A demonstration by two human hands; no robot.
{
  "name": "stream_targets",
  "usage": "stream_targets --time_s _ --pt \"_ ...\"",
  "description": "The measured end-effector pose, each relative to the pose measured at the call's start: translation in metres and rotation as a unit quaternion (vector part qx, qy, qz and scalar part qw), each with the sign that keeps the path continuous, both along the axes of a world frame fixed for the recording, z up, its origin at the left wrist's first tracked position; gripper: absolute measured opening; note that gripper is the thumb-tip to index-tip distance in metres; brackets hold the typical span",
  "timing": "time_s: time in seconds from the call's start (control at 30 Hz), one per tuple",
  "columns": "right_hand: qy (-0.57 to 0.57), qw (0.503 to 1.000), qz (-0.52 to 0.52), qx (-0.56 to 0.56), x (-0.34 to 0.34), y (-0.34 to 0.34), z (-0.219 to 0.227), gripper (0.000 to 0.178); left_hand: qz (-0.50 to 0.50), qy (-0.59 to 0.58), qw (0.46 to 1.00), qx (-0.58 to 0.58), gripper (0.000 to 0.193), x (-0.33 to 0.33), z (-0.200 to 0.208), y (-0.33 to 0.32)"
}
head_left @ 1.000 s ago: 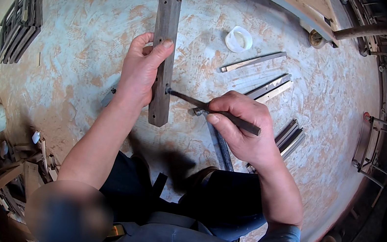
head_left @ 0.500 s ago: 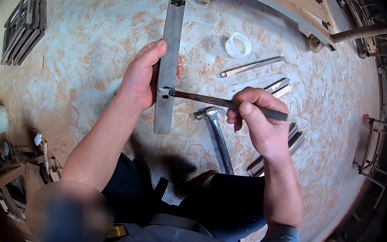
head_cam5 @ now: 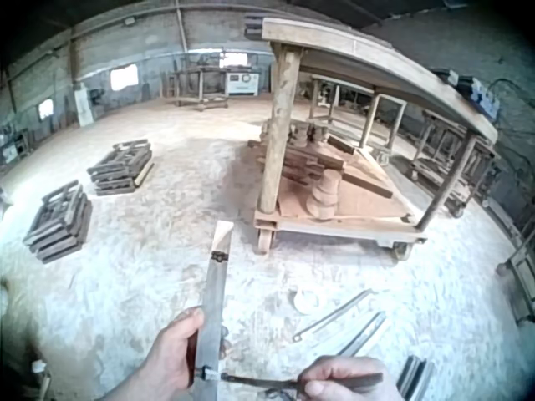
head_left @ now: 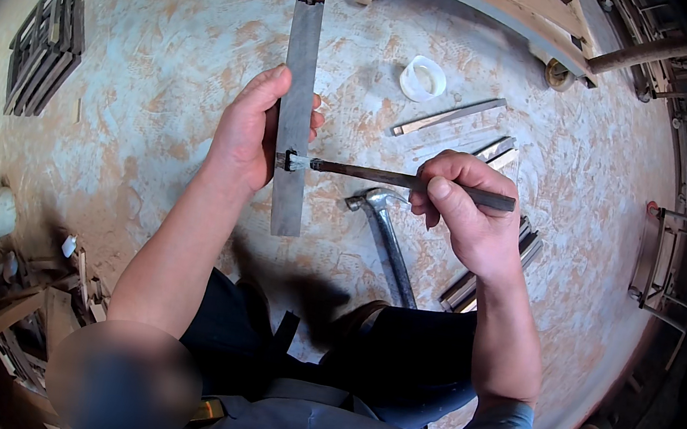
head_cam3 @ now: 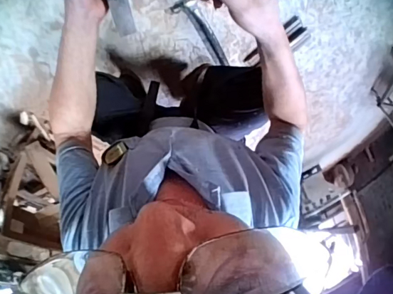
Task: The person assembles a wooden frame by hammering nails into wooden pieces. They measure the frame with a tape measure, place it on a stack, and then apply glue to additional wooden pieces before hammering them together.
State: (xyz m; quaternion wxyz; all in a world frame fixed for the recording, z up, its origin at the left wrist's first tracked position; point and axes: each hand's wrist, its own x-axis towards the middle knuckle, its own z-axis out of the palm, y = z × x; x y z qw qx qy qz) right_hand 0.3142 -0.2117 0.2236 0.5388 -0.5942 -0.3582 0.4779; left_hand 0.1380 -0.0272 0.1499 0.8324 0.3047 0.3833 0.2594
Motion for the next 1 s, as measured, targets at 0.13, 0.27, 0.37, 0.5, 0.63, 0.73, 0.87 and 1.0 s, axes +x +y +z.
stream_targets --time_s 0.13,0.27,0.37,0.5,0.63,0.73,0.87,1.0 --pt "-0.023 1.0 0.005 -0.002 0.002 -0.002 0.006 0.014 -0.003 -0.002 1.0 -0.025 0.036 -0.002 -0.003 0.003" --pt "-0.017 0.999 -0.016 0.026 0.001 -0.004 0.015 0.014 -0.013 -0.013 0.999 -0.038 0.033 -0.002 -0.001 0.002" --pt "-0.033 0.998 -0.023 0.046 -0.004 -0.005 0.017 0.014 -0.018 -0.013 0.999 -0.032 0.038 -0.002 -0.002 0.003" --pt "-0.086 0.996 -0.003 0.019 -0.01 -0.002 0.016 0.013 -0.019 -0.014 0.999 -0.027 0.039 -0.001 -0.006 0.003" --pt "-0.127 0.992 0.008 0.016 -0.013 0.001 0.011 0.015 -0.001 0.006 1.0 0.005 0.035 0.004 -0.005 -0.002" --pt "-0.135 0.991 0.009 0.008 -0.016 0.002 0.01 0.016 0.01 0.007 0.999 0.041 0.031 0.005 -0.004 -0.004" --pt "-0.075 0.996 -0.03 -0.036 -0.021 0.003 0.007 0.017 0.025 0.01 0.997 0.067 0.03 0.009 -0.005 -0.006" --pt "-0.034 0.997 -0.033 -0.055 -0.018 0.005 0.005 0.016 0.029 0.016 0.997 0.071 0.033 0.011 -0.005 -0.008"
